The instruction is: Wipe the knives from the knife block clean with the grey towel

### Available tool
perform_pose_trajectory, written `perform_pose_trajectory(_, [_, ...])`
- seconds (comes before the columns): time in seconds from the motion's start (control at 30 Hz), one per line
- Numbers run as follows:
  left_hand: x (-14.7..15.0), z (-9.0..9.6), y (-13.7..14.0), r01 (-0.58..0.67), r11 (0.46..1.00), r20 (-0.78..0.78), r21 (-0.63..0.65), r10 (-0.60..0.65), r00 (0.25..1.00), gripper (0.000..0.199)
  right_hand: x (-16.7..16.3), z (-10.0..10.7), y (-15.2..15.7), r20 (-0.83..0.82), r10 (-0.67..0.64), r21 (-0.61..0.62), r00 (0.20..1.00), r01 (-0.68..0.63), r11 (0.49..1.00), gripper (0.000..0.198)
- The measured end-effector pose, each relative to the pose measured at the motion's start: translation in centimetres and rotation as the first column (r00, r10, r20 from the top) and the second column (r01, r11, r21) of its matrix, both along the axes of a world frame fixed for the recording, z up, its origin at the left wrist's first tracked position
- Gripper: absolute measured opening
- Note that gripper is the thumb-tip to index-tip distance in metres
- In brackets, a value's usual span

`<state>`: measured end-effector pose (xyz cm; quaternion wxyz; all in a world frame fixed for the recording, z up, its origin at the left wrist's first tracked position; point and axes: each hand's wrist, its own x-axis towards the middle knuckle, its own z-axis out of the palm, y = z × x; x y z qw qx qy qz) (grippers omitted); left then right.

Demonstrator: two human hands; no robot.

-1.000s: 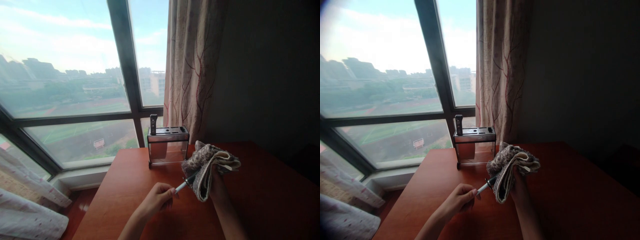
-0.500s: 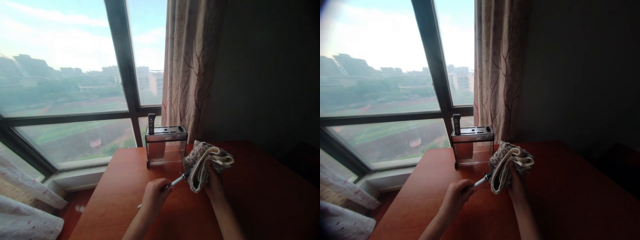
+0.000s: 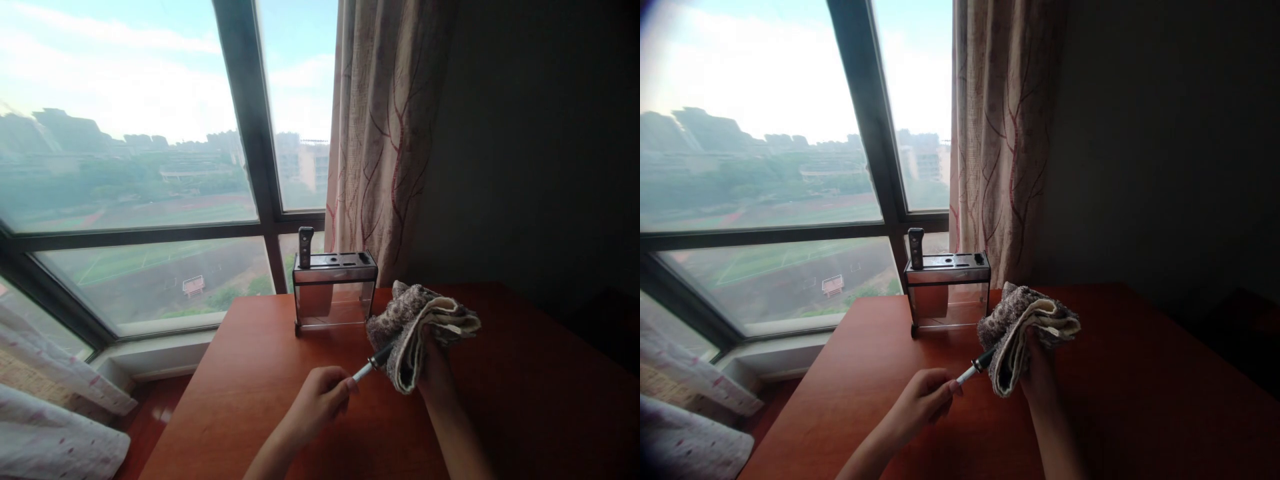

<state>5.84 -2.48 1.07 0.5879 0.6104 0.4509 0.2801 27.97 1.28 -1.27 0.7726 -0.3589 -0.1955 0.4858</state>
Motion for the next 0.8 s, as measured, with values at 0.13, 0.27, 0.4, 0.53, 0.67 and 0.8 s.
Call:
perform_pose_trajectory(0.13, [-0.15, -0.28, 0.37, -0.119, 0.909, -0.16, 0.399, 0.196, 0.967, 0.016, -0.36, 0.23, -0.04, -0.061, -0.025, -0.044, 0.998, 0.022, 0.999, 0.048])
perform_pose_trajectory(0.27, [-0.67, -0.39, 0.68, -0.149, 0.784, -0.22, 0.602, 0.343, 0.913, 0.013, -0.63, 0.37, 0.0, -0.072, -0.028, -0.036, 0.997, 0.025, 0.999, 0.05])
perform_pose_trajectory(0.4, [-0.91, -0.13, 0.68, -0.126, 0.768, -0.258, 0.627, 0.358, 0.898, 0.019, -0.66, 0.56, -0.01, -0.038, -0.031, -0.021, 0.999, 0.03, 0.999, 0.049])
perform_pose_trajectory(0.53, [-0.87, 0.16, 0.64, -0.117, 0.787, -0.263, 0.605, 0.337, 0.904, 0.025, -0.64, 0.6, -0.01, -0.016, -0.038, -0.024, 0.999, 0.037, 0.999, 0.047])
perform_pose_trajectory(0.67, [-0.74, 0.25, 0.63, -0.101, 0.87, -0.213, 0.483, 0.229, 0.95, 0.033, -0.55, 0.41, 0.07, -0.012, -0.066, -0.021, 0.998, 0.066, 0.998, 0.048])
perform_pose_trajectory(0.8, [-0.46, 0.18, 0.39, -0.089, 0.948, -0.143, 0.304, 0.138, 0.98, 0.043, -0.32, 0.32, 0.01, -0.031, -0.015, -0.025, 0.999, 0.015, 1.0, 0.046])
